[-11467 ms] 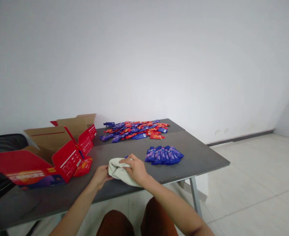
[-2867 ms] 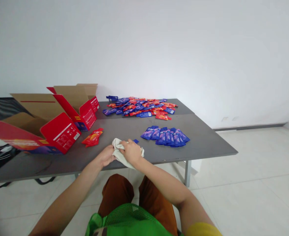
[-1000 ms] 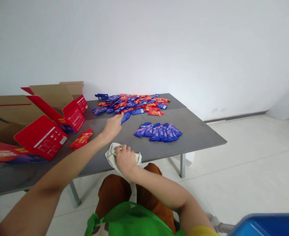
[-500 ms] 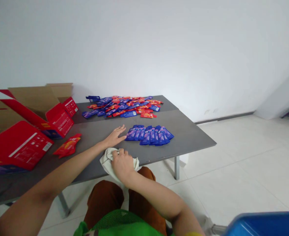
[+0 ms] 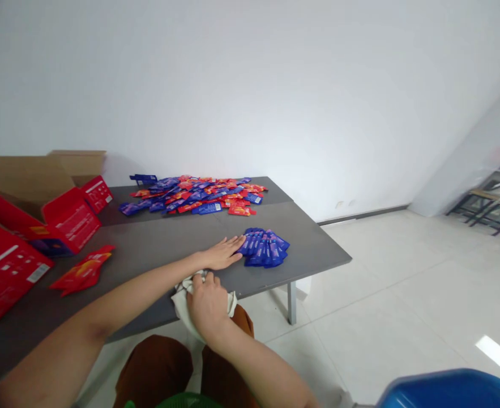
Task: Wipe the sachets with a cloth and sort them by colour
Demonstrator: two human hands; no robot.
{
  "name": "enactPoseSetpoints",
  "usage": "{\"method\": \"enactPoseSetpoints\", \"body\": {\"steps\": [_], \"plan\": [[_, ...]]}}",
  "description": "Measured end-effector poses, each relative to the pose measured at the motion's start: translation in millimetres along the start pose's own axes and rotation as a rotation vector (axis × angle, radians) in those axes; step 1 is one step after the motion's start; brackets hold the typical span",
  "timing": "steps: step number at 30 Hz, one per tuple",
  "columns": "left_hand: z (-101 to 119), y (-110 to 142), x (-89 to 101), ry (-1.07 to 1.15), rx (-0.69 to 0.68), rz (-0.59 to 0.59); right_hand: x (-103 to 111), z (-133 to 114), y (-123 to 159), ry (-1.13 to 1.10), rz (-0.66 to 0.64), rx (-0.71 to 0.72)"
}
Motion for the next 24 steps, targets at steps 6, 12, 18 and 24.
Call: {"method": "enactPoseSetpoints", "body": {"steps": [6,12,18,24], "plan": [[26,-32,-5.7,-0.035,-0.005,0.048,0,24,-3,-0.006,0.004,-0.071],[3,-28,10.6,0.052,-0.055,0.075,1,26,-4,-0.020,-0.020,-0.075],[-101,-10,97.5,-0.182,0.371,0.428,0,26,-3,-0.038,-0.042,-0.074],[-174,5,148.9,-0.216,0.698,0.519,1,27,-5,-0.075,-0.009,-0.073]]}}
Point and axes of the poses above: each hand's wrist, its own y-axis away from the middle knuckle, its own x-axis out of the back of the hand, z = x × y, the point moved 9 cm from there along -y, towards the middle knuckle, and after that the axes turned 3 degrees about y, right-handed, at the moved point
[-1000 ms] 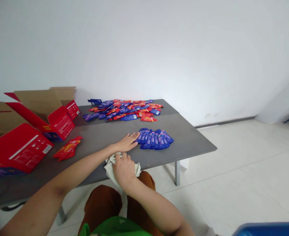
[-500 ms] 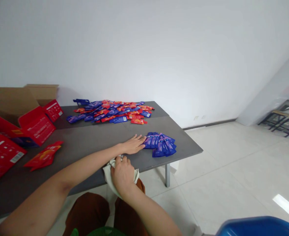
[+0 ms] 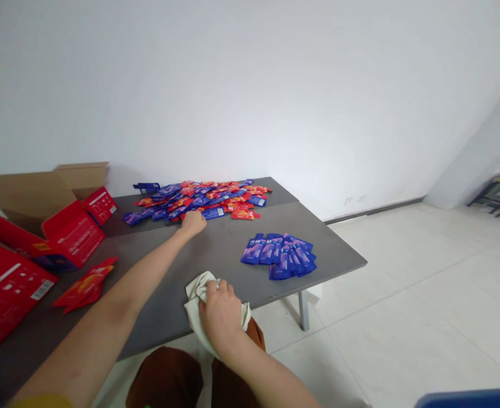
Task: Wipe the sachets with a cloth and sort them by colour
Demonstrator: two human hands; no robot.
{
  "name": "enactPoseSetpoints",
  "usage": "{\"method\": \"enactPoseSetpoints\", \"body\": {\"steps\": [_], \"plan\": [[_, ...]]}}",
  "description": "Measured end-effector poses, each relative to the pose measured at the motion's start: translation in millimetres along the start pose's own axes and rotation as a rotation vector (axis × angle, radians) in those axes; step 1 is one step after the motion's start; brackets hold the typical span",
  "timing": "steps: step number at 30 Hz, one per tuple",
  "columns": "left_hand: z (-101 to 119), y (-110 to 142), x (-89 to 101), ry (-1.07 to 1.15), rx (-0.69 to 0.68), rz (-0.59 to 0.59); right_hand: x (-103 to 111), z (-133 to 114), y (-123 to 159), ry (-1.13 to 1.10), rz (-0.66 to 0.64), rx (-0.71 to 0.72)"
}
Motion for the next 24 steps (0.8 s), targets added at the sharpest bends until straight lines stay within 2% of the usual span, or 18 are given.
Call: {"method": "enactPoseSetpoints", "body": {"steps": [2,4,10,14,16,19,21,24], "plan": [[7,-10,-2.8,0.020,-0.105,-0.015,0,0,0,-0.009,0.009,-0.004],[12,-21,-8.1,0.034,-0.155,-0.028,0,1,-1,-0.022,0.007,-0.012],[8,-56,-28.2,0.026,-0.103,-0.062,-2,3,-1,-0.055,0.023,-0.045],[0,-58,-30.1,-0.031,-0.093,-0.041,-5,5,-2,-0.054,0.036,-0.053],[2,-47,-20.4,-0.025,-0.182,0.015,-5,4,-1,-0.050,0.036,-0.049],[7,-16,-0.7,0.047,-0.392,0.068,-3,3,0,-0.028,0.018,-0.038],[8,12,7.3,0.101,-0.546,0.026,0,2,0,-0.008,0.006,-0.031],[5,63,10.8,0.149,-0.733,-0.116,2,0,0,0.008,-0.024,-0.016]]}}
Point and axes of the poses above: each hand's wrist, its own y-axis away from the middle knuckle, its own x-axis out of the back of the hand, z = x × y, the point moved 9 cm from there along -y, towards the middle knuckle, and after that the axes turned 3 degrees about y, right-handed, at the moved point
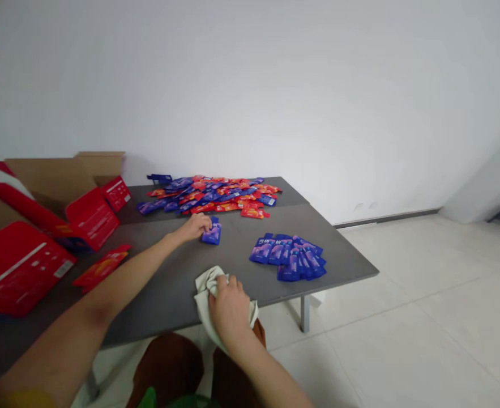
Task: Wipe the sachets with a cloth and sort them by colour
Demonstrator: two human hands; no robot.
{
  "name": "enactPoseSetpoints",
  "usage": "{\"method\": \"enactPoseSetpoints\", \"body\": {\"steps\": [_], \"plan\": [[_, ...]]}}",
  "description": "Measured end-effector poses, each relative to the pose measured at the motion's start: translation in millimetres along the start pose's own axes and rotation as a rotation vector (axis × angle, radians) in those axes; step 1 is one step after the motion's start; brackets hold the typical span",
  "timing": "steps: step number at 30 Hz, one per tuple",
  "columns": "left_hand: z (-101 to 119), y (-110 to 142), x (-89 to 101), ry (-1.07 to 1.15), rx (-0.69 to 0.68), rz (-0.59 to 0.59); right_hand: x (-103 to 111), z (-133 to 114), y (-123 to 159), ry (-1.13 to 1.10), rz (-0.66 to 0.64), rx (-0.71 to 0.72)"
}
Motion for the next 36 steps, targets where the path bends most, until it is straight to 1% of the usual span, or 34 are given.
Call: {"method": "enactPoseSetpoints", "body": {"steps": [3,5,7,9,10,12,14,15,16,18,20,21,23,25,26,28,30,32,34,36], "plan": [[27,47,2.2,0.066,-0.075,-0.061,-2,0,-1,0.000,-0.029,0.001],[42,77,7.2,0.089,-0.090,-0.090,-3,3,-3,-0.014,-0.049,-0.012],[54,105,12.0,0.064,-0.080,-0.128,-2,7,-6,-0.065,-0.061,-0.006],[62,126,16.3,-0.001,-0.026,-0.130,3,10,-9,-0.156,-0.047,0.021],[65,134,19.0,-0.037,0.031,-0.095,7,13,-11,-0.207,-0.023,0.034],[71,144,21.8,-0.091,0.203,0.030,20,19,-15,-0.301,0.051,0.043],[83,150,14.6,-0.135,0.395,0.139,37,25,-18,-0.385,0.156,0.034],[93,150,3.1,-0.166,0.459,0.119,45,28,-19,-0.425,0.215,0.028],[103,149,-8.9,-0.212,0.508,0.084,53,30,-21,-0.462,0.274,0.024],[126,144,-32.8,-0.263,0.517,-0.033,66,33,-24,-0.515,0.376,0.018],[140,142,-46.0,-0.291,0.509,-0.146,73,33,-28,-0.514,0.444,0.026],[143,143,-47.3,-0.300,0.515,-0.189,75,31,-31,-0.494,0.462,0.042],[142,147,-43.1,-0.313,0.542,-0.250,76,26,-37,-0.440,0.466,0.092],[139,153,-36.1,-0.323,0.554,-0.282,74,18,-44,-0.402,0.439,0.160],[139,154,-32.0,-0.338,0.552,-0.276,74,15,-48,-0.390,0.424,0.190],[142,155,-22.3,-0.410,0.546,-0.209,74,11,-56,-0.370,0.406,0.233],[148,154,-13.1,-0.502,0.549,-0.103,76,9,-63,-0.342,0.402,0.254],[155,151,-7.9,-0.545,0.561,-0.007,77,9,-69,-0.298,0.404,0.268],[160,148,-11.3,-0.501,0.554,0.020,75,4,-71,-0.236,0.398,0.310],[165,145,-23.4,-0.419,0.501,-0.032,66,-6,-67,-0.151,0.365,0.378]]}}
Point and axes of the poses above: each hand's wrist, its own y-axis away from the middle knuckle, its own x-axis out of the back of the hand, z = x × y, the point moved 9 cm from there along -y, towards the middle knuckle, and after that the axes turned 3 degrees about y, right-handed, at the moved point
